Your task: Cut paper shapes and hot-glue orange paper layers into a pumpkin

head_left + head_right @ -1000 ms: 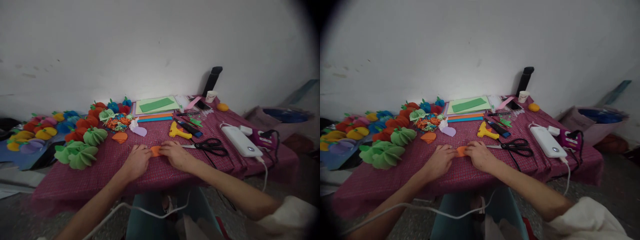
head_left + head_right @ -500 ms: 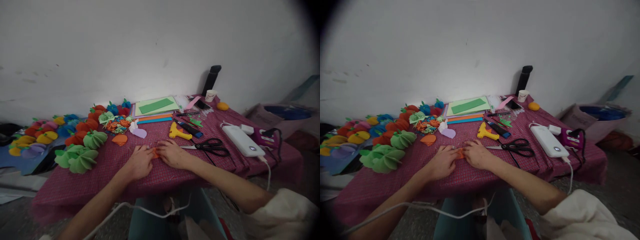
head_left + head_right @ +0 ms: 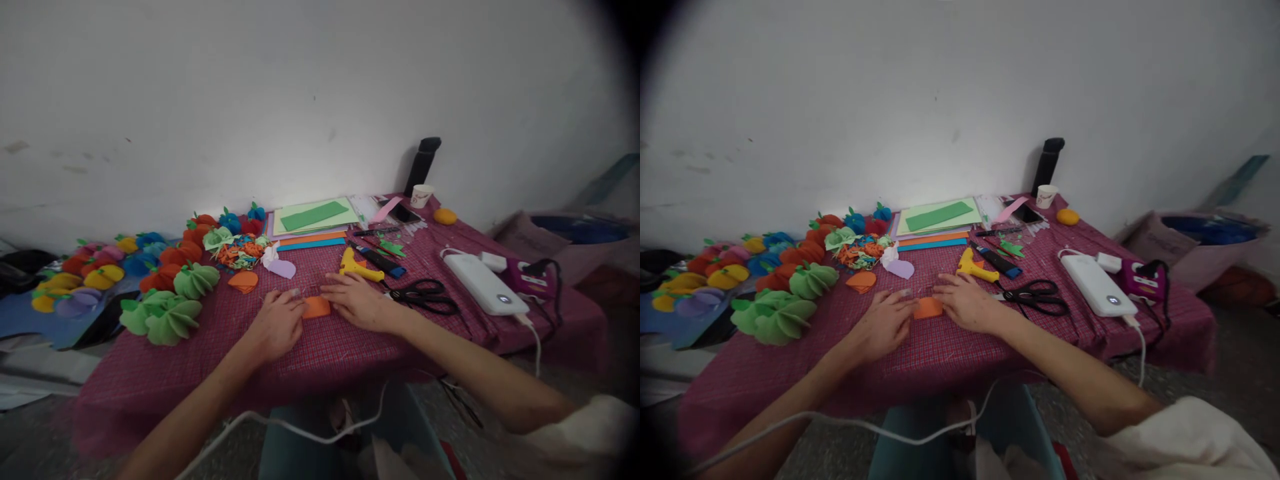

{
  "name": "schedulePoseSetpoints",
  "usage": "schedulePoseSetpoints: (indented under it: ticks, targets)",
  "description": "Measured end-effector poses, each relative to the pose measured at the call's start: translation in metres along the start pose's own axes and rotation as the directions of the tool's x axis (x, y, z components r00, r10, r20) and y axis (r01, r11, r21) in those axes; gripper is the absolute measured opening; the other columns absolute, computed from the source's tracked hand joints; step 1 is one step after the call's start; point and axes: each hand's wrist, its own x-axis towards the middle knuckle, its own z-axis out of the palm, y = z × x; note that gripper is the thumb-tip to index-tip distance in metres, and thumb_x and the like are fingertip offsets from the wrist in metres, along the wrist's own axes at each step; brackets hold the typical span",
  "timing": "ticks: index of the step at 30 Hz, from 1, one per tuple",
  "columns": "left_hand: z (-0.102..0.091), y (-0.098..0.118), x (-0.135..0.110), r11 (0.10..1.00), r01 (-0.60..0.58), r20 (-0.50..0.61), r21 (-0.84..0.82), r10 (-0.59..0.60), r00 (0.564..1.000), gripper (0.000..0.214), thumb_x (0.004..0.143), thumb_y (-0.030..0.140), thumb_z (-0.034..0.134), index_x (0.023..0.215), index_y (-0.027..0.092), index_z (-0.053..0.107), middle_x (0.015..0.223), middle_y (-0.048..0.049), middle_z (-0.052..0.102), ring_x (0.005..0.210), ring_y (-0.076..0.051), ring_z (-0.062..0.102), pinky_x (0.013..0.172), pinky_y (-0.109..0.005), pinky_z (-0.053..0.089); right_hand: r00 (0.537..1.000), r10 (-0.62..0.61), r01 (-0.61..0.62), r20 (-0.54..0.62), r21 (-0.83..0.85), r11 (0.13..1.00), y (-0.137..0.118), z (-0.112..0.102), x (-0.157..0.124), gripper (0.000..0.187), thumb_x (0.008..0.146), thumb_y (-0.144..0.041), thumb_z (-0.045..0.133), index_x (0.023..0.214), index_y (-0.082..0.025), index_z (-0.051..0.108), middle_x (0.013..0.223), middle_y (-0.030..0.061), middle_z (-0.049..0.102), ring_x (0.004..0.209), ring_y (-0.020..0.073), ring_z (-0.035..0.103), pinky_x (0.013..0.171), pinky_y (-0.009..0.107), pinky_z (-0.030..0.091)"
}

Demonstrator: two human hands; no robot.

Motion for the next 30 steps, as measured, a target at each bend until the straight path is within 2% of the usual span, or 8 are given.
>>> schedulePoseSetpoints:
  ticks: [2,6,10,15,19,21,26,30]
  targets:
    - [0.004,0.002,-0.003,0.999,0.005,-0.004,-0.035,-0.005,1.0,0.038,0.09,0.034,0.034,0.122,0.023,0.051,0.126,-0.0043,0.057,0.127,-0.026,0.035,0.1,-0.048,0.022,1.0,-0.009,0.009,0.002,-0.001,1.0,-0.004,0.002,-0.006,0.037,0.09,-0.024,0.042,0.124,-0.019,0.053,0.126,0.0064,0.057,0.131,0.0224,0.03,0.106,0.048,0.018]
    - [0.013,0.005,-0.005,0.996,-0.036,0.052,-0.08,0.04,0.998,0.057,0.086,0.056,0.031,0.131,0.023,0.042,0.134,-0.0056,0.05,0.133,-0.029,0.027,0.104,-0.052,0.016,0.998,-0.046,0.047,0.051,-0.006,0.999,-0.01,0.014,-0.014,0.044,0.091,-0.038,0.04,0.13,-0.019,0.047,0.13,0.0074,0.053,0.133,0.024,0.026,0.108,0.05,0.014]
    - [0.018,0.003,-0.009,0.995,-0.04,0.069,-0.087,0.046,0.997,0.062,0.086,0.06,0.028,0.132,0.021,0.043,0.132,-0.0077,0.052,0.134,-0.029,0.025,0.106,-0.052,0.012,0.996,-0.05,0.05,0.071,0.003,0.999,-0.011,0.018,-0.016,0.044,0.092,-0.04,0.039,0.129,-0.018,0.047,0.129,0.0073,0.055,0.133,0.0236,0.026,0.109,0.049,0.012]
    - [0.018,0.012,-0.014,0.999,0.004,0.056,-0.041,-0.002,0.998,0.07,0.082,0.065,0.027,0.131,0.017,0.043,0.134,-0.0096,0.049,0.134,-0.03,0.023,0.107,-0.052,0.011,0.996,-0.071,0.069,0.051,0.031,0.997,-0.007,0.005,-0.015,0.044,0.09,-0.045,0.041,0.125,-0.02,0.052,0.123,0.0064,0.059,0.132,0.0246,0.027,0.108,0.051,0.014]
    - [0.018,0.034,-0.012,0.997,0.077,-0.012,-0.003,-0.077,0.997,0.076,0.081,0.067,0.024,0.128,0.012,0.046,0.136,-0.013,0.046,0.135,-0.028,0.023,0.109,-0.047,0.013,0.991,0.069,-0.069,-0.113,0.003,0.998,0.01,-0.01,-0.014,0.037,0.091,-0.035,0.041,0.122,-0.019,0.055,0.124,0.0071,0.057,0.124,0.0234,0.038,0.104,0.046,0.026]
    - [0.02,0.045,-0.009,0.993,0.122,-0.045,-0.006,-0.122,0.992,0.077,0.082,0.067,0.023,0.129,0.01,0.045,0.138,-0.0139,0.044,0.134,-0.026,0.026,0.11,-0.044,0.017,0.977,0.126,-0.132,-0.171,-0.026,0.991,0.015,-0.012,-0.014,0.034,0.091,-0.029,0.04,0.119,-0.018,0.057,0.122,0.0081,0.059,0.121,0.023,0.042,0.103,0.046,0.028]
    - [0.029,0.059,-0.005,0.982,0.187,-0.078,-0.031,-0.189,0.979,0.087,0.076,0.073,0.025,0.132,0.007,0.041,0.138,-0.0165,0.042,0.133,-0.029,0.029,0.11,-0.047,0.017,0.994,0.072,-0.076,-0.077,-0.038,0.996,-0.001,0.004,-0.02,0.035,0.092,-0.03,0.04,0.121,-0.019,0.055,0.125,0.0074,0.058,0.128,0.0237,0.035,0.107,0.049,0.02]
    - [0.034,0.061,-0.006,0.979,0.201,-0.013,-0.035,-0.202,0.979,0.092,0.075,0.075,0.024,0.131,0.004,0.042,0.137,-0.0191,0.042,0.132,-0.03,0.029,0.111,-0.047,0.015,0.998,0.056,-0.057,-0.021,-0.006,0.998,-0.014,0.015,-0.019,0.04,0.092,-0.035,0.039,0.127,-0.019,0.049,0.132,0.0076,0.051,0.134,0.0243,0.024,0.108,0.051,0.013]
